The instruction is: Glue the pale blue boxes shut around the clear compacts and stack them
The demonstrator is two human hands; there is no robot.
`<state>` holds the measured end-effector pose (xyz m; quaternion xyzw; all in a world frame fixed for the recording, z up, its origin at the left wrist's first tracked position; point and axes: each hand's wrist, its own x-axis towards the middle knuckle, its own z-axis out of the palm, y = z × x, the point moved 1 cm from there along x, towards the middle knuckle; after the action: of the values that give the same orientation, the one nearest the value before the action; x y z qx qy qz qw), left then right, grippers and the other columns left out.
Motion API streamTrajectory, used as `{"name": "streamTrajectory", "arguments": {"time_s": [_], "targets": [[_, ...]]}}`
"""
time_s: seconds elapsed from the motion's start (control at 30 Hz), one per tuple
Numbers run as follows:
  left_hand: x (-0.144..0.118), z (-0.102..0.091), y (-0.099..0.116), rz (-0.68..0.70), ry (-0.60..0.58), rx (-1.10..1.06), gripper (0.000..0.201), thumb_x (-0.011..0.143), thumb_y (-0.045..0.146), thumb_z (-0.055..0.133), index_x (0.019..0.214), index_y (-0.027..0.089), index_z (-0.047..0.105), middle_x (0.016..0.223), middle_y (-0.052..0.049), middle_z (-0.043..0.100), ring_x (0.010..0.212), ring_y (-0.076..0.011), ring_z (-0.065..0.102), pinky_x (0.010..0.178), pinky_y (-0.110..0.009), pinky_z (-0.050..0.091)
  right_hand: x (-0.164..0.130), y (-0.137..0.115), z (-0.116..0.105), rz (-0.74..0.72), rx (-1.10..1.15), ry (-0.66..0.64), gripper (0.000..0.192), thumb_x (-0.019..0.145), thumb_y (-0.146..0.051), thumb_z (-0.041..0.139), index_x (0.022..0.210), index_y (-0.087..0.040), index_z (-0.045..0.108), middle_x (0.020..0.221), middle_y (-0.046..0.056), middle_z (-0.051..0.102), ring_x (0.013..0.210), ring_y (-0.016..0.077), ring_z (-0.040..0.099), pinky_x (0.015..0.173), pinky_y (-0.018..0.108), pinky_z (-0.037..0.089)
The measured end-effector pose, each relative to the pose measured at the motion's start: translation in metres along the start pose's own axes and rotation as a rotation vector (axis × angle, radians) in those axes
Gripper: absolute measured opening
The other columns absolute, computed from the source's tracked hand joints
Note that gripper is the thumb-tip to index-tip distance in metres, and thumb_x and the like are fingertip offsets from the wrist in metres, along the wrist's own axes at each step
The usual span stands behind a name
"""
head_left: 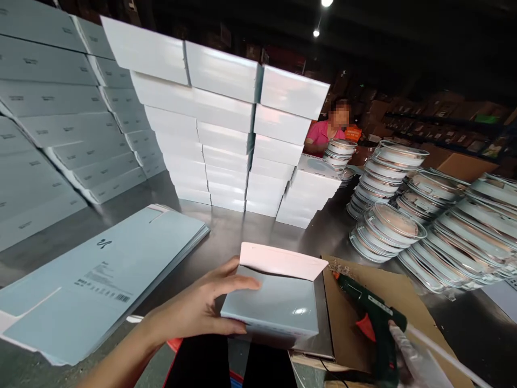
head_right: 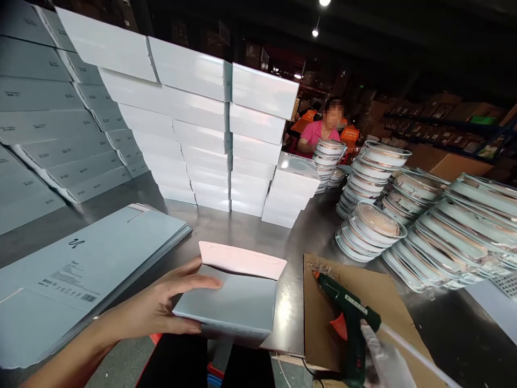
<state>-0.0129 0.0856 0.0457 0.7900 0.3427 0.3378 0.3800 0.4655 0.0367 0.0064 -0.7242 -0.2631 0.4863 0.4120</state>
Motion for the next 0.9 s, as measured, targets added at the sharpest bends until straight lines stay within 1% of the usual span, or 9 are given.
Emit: {"name": "streamTrajectory", "arguments": {"time_s": [0.07, 0.13, 0.23, 0.33, 0.5, 0.57, 0.7, 0.8, 0.9], "targets": [[0.000, -0.001, 0.002, -0.002, -0.002, 0.013, 0.054, 0.074, 0.026, 0.092, 0.125, 0.032, 0.075, 0.134, -0.009, 0.068, 0.130, -0.0332, 0.061, 0.106, -0.038, 0.053, -0.008, -0.013, 0.010, -0.157, -0.144, 0.080, 0.029, 0.070, -0.052, 0.086, 0.077, -0.027, 0.073, 0.057, 0.005, 0.072, 0.061, 0.0309, 0.075, 0.061, 0.037, 0.063], [-0.001, -0.002, 0.002, 0.005, 0.012, 0.019, 0.054, 0.073, 0.025, 0.093, 0.124, 0.032, 0.075, 0.134, -0.009, 0.067, 0.131, -0.0331, 0.061, 0.107, -0.038, 0.053, -0.027, -0.029, 0.045, -0.499, -0.210, 0.097, 0.050, 0.070, -0.052, 0.088, 0.112, -0.031, 0.073, 0.089, 0.007, 0.081, 0.086, 0.0307, 0.079, 0.078, 0.036, 0.064], [-0.002, 0.003, -0.002, 0.071, 0.028, 0.014, 0.050, 0.078, 0.027, 0.090, 0.125, 0.034, 0.073, 0.135, -0.009, 0.064, 0.128, -0.0311, 0.063, 0.105, -0.037, 0.054, -0.058, -0.047, 0.117, -0.994, -0.173, -0.315, 0.099, 0.081, -0.053, 0.082, 0.161, -0.043, 0.024, 0.153, 0.009, 0.057, 0.135, 0.0256, 0.061, 0.106, 0.039, 0.054], [-0.001, 0.016, -0.011, 0.208, 0.142, -0.060, 0.047, 0.087, 0.036, 0.082, 0.131, 0.035, 0.065, 0.144, -0.012, 0.053, 0.131, -0.0317, 0.060, 0.099, -0.038, 0.057, -0.072, -0.046, 0.157, -1.144, -0.220, -0.595, 0.096, 0.089, -0.044, 0.077, 0.162, -0.048, 0.015, 0.160, 0.008, 0.049, 0.141, 0.0226, 0.055, 0.108, 0.038, 0.052], [-0.001, 0.033, -0.022, 0.449, 0.362, -0.230, 0.062, 0.096, 0.035, 0.072, 0.144, 0.049, 0.035, 0.135, -0.006, 0.049, 0.139, -0.0293, 0.054, 0.106, -0.047, 0.054, -0.075, -0.040, 0.157, -1.362, -0.388, -0.529, 0.060, 0.092, -0.020, 0.071, 0.146, -0.035, 0.050, 0.134, 0.010, 0.066, 0.142, 0.0257, 0.054, 0.114, 0.042, 0.048], [-0.003, 0.031, -0.019, 0.454, 0.293, -0.108, 0.051, 0.098, 0.024, 0.069, 0.140, 0.043, 0.049, 0.129, -0.007, 0.052, 0.143, -0.0308, 0.048, 0.110, -0.046, 0.051, -0.080, -0.045, 0.159, -1.495, -0.420, -0.553, 0.056, 0.092, -0.011, 0.066, 0.142, -0.033, 0.054, 0.119, 0.006, 0.067, 0.142, 0.0243, 0.051, 0.116, 0.043, 0.047], [-0.004, 0.019, -0.003, 0.433, 0.169, 0.194, 0.026, 0.096, 0.013, 0.068, 0.116, 0.029, 0.072, 0.132, -0.011, 0.052, 0.151, -0.0367, 0.035, 0.119, -0.050, 0.043, -0.087, -0.051, 0.169, -1.635, -0.511, -0.527, 0.054, 0.092, -0.003, 0.058, 0.141, -0.026, 0.055, 0.129, 0.008, 0.062, 0.141, 0.0224, 0.047, 0.115, 0.039, 0.048], [-0.001, 0.013, 0.003, 0.430, 0.146, 0.131, 0.027, 0.094, 0.013, 0.071, 0.117, 0.027, 0.073, 0.141, -0.014, 0.057, 0.150, -0.0376, 0.039, 0.117, -0.051, 0.046, -0.084, -0.045, 0.169, -1.656, -0.551, -0.504, 0.056, 0.092, -0.003, 0.057, 0.143, -0.028, 0.053, 0.137, 0.008, 0.060, 0.143, 0.0253, 0.045, 0.116, 0.045, 0.047], [-0.004, 0.013, -0.007, 0.386, 0.260, -0.021, 0.027, 0.095, 0.018, 0.072, 0.118, 0.031, 0.075, 0.142, -0.011, 0.064, 0.140, -0.0328, 0.055, 0.110, -0.043, 0.052, -0.073, -0.029, 0.160, -1.526, -0.484, -0.350, 0.061, 0.098, -0.021, 0.059, 0.154, -0.037, 0.041, 0.163, 0.007, 0.037, 0.152, 0.0320, 0.036, 0.117, 0.054, 0.046]]}}
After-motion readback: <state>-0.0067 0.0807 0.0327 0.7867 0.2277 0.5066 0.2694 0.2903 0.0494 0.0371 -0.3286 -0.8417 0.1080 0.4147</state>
